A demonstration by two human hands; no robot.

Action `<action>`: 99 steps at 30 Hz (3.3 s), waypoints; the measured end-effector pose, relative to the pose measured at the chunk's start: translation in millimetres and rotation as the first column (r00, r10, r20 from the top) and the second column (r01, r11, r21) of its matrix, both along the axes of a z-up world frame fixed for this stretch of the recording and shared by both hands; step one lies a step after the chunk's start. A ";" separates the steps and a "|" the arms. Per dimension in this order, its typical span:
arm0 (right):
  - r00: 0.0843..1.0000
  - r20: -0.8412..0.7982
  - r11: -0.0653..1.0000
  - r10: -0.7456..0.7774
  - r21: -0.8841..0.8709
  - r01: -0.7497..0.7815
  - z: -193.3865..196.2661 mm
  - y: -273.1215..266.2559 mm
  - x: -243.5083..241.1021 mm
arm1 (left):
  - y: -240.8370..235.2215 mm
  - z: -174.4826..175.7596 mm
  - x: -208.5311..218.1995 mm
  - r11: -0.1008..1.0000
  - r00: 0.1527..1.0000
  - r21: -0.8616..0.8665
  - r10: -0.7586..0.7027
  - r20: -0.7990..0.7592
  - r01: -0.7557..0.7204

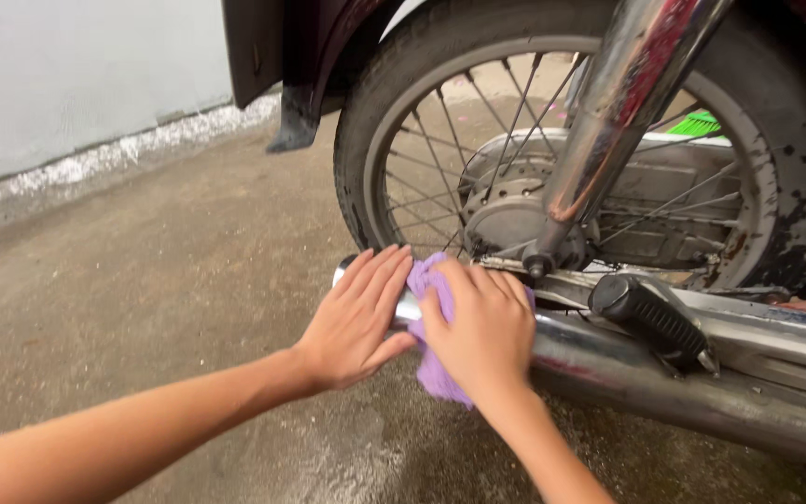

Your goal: The person wipes the chrome exhaust pipe and rear wheel area of a motorcycle with a purple cloth. They then move to the rear section, cleaning the luggage rack and the white plastic body panel around the taillight and license plate holder.

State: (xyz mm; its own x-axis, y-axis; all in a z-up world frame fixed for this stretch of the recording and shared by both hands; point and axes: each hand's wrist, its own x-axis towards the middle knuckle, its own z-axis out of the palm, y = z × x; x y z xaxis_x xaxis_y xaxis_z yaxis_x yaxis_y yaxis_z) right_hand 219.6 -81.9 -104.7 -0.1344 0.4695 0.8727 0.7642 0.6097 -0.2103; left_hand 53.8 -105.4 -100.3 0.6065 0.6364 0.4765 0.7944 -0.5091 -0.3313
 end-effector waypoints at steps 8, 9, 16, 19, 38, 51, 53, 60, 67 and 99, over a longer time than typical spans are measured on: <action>0.971 0.014 0.969 -0.240 -0.052 0.240 -12.2 -15.8 19.1 | -3.0 10.0 -4.5 0.977 0.992 -0.200 -0.047 0.116 0.070; 0.980 -0.007 0.980 -0.197 -0.036 0.197 -4.4 -18.0 6.9 | -3.9 11.0 -1.6 0.951 0.974 -0.291 -0.037 0.225 0.103; 0.853 -0.060 0.757 0.519 -0.432 -0.491 24.7 -0.5 -11.1 | -13.4 21.7 -7.8 0.953 0.878 -0.255 -0.022 0.479 0.163; 0.843 -0.045 0.760 0.536 -0.410 -0.504 16.9 -10.3 20.8 | -18.5 23.0 3.9 0.950 0.925 -0.309 0.156 0.346 -0.045; 0.995 -0.067 0.991 -0.075 -0.118 0.067 -41.3 -35.3 62.1 | 8.8 23.6 60.1 0.984 0.980 -0.064 0.174 0.099 -0.168; 0.993 -0.002 0.973 -0.115 -0.203 0.112 -48.5 -39.3 80.3 | 13.0 9.6 66.2 0.988 1.000 -0.153 0.001 0.009 0.001; 0.994 -0.018 0.974 -0.107 -0.204 0.102 -50.0 -41.1 78.5 | 15.4 5.7 77.7 0.993 0.994 0.027 -0.110 -0.027 0.111; 0.998 -0.019 0.974 -0.060 -0.221 0.054 -49.2 -39.4 90.1 | 13.2 29.0 7.7 0.988 0.982 -0.082 0.121 -0.142 -0.134; 0.992 0.057 0.977 -0.114 -0.174 0.123 -51.2 -40.0 80.4 | 9.4 12.2 43.0 0.991 0.989 -0.018 0.132 -0.068 -0.134; 0.990 -0.042 0.983 -0.134 -0.133 0.127 -58.6 -35.4 75.2 | 25.1 40.7 8.9 0.985 0.997 -0.166 -0.064 -0.044 0.056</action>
State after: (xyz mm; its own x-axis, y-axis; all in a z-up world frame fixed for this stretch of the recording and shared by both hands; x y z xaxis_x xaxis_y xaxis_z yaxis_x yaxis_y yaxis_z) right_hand 294.9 -117.2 -163.3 -0.0215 0.5894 0.8076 0.8218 0.4704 -0.3214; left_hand 62.7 -80.3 -59.6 0.6660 0.6653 0.3373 0.7456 -0.6060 -0.2772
